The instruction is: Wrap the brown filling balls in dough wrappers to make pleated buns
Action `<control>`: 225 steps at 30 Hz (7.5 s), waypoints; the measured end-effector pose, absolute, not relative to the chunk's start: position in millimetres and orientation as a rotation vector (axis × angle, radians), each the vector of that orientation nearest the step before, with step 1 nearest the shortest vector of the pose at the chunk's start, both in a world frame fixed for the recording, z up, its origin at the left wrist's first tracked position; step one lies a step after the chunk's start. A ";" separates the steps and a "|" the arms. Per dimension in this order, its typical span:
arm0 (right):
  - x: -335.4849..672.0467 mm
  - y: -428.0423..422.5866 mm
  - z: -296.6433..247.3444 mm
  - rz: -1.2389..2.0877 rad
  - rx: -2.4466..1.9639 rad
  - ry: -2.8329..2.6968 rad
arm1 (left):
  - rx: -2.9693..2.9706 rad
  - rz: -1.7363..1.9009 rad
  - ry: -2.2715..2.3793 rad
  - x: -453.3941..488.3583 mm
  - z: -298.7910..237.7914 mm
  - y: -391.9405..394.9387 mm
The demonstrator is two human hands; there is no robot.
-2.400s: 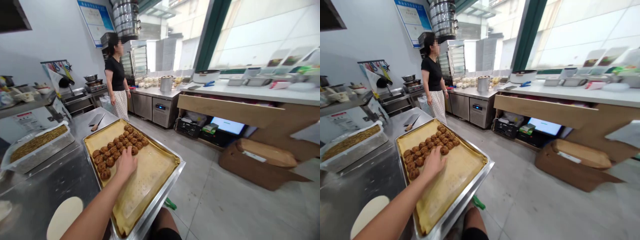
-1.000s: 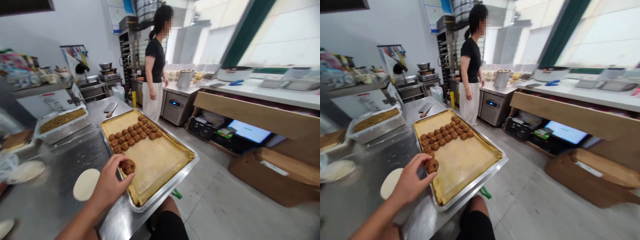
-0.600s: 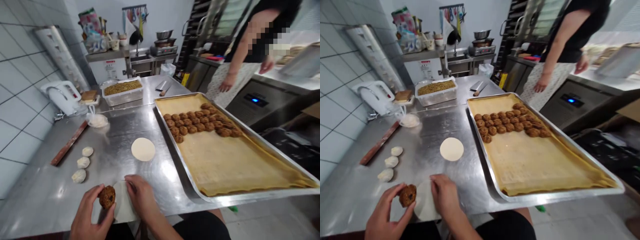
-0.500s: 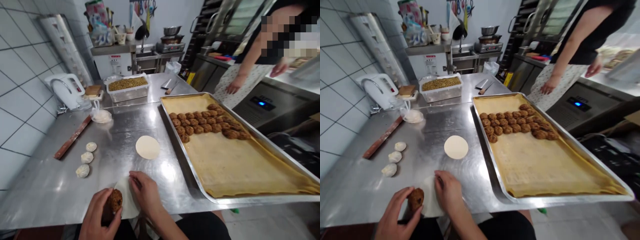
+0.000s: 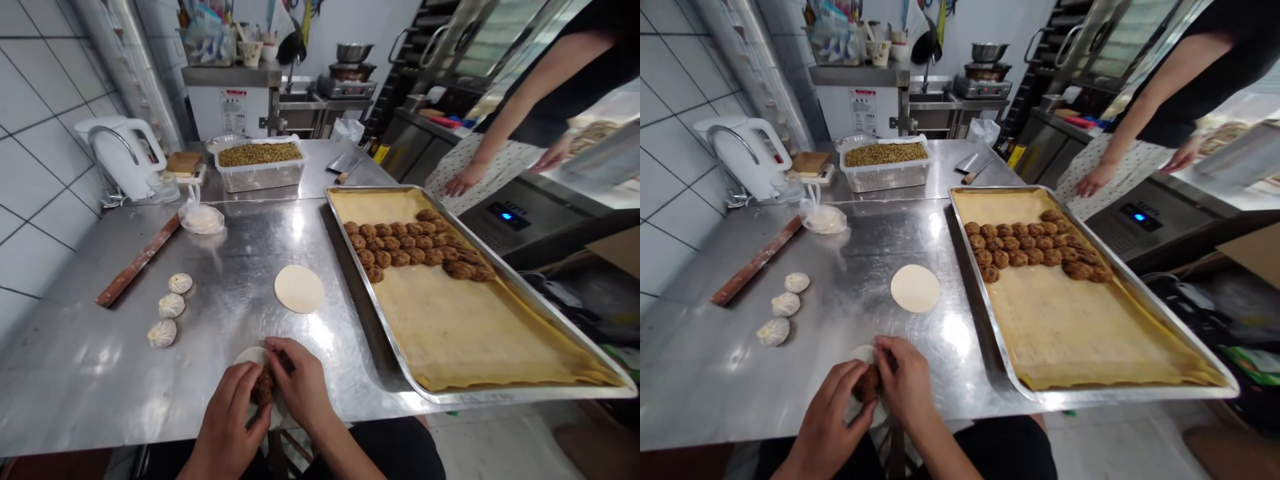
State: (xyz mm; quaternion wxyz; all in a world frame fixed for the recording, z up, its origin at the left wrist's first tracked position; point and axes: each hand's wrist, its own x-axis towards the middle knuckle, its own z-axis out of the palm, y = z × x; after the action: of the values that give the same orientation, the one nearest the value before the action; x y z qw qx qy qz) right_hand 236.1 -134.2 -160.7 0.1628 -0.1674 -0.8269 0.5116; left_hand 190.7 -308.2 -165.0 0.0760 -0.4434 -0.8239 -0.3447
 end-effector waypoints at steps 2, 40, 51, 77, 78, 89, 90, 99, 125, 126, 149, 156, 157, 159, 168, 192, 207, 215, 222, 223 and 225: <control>236.1 -133.5 -158.2 1.489 -0.475 -2.357 | -1.338 -0.999 -2.485 193.2 -168.7 -309.1; 266.1 -141.8 -137.2 1.711 -0.320 -2.238 | -1.349 -1.260 -2.514 173.0 -140.0 -304.9; 272.8 -145.5 -135.9 1.740 -0.330 -2.207 | -1.465 -1.242 -2.568 170.2 -135.2 -306.0; 283.9 -149.3 -154.5 1.594 -0.469 -2.133 | -1.571 -1.058 -2.408 176.6 -132.9 -299.3; 282.3 -148.8 -152.7 1.627 -0.513 -2.114 | -1.570 -1.052 -2.399 177.3 -133.3 -298.5; 291.3 -147.1 -157.7 1.546 -0.470 -2.146 | -1.592 -0.936 -2.371 181.5 -133.0 -294.6; 289.7 -147.2 -155.4 1.578 -0.521 -2.116 | -1.589 -0.928 -2.371 182.4 -132.9 -293.4; 295.4 -146.5 -157.5 1.442 -0.266 -2.191 | -1.669 -0.902 -2.316 178.8 -131.1 -294.5; 299.4 -144.0 -164.4 1.436 -0.450 -2.126 | -1.636 -0.763 -2.219 187.9 -124.3 -286.9; 297.7 -144.4 -162.4 1.471 -0.508 -2.103 | -1.629 -0.760 -2.223 188.6 -124.4 -286.4; 299.0 -144.1 -153.6 1.561 -0.370 -2.111 | -1.669 -0.737 -2.338 188.8 -128.8 -285.4; 298.4 -143.0 -155.7 1.501 -0.442 -2.102 | -1.644 -0.782 -2.228 189.7 -126.5 -283.8; 296.6 -143.1 -153.0 1.534 -0.482 -2.087 | -1.631 -0.789 -2.239 190.3 -127.0 -283.8; 294.8 -144.1 -149.3 1.553 -0.466 -2.086 | -1.651 -0.774 -2.306 190.3 -127.6 -284.9; 299.7 -142.9 -158.6 1.480 -0.429 -2.120 | -1.674 -0.782 -2.231 190.6 -128.9 -287.3; 303.0 -142.6 -160.3 1.544 -0.469 -2.099 | -1.681 -0.777 -2.124 192.8 -124.8 -282.4; 304.0 -143.0 -151.7 1.622 -0.493 -2.114 | -1.710 -0.667 -2.131 192.9 -120.5 -277.9; 308.3 -143.4 -160.0 1.532 -0.485 -2.128 | -1.720 -0.719 -2.076 194.8 -118.9 -278.7; 308.6 -148.4 -155.6 1.533 -0.335 -2.132 | -1.739 -0.566 -2.167 193.5 -121.7 -282.0; 310.2 -148.8 -157.8 1.498 -0.311 -2.146 | -1.737 -0.579 -2.147 193.0 -121.9 -282.6; 311.5 -148.5 -159.9 1.486 -0.375 -2.144 | -1.720 -0.624 -2.100 193.0 -122.2 -282.6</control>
State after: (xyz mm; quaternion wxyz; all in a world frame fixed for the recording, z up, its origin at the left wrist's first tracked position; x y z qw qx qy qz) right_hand 311.5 -148.5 -159.9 0.2505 -0.1377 -0.7877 0.5458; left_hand 193.0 -282.6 -122.2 0.1773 -0.6076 -0.7421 -0.2205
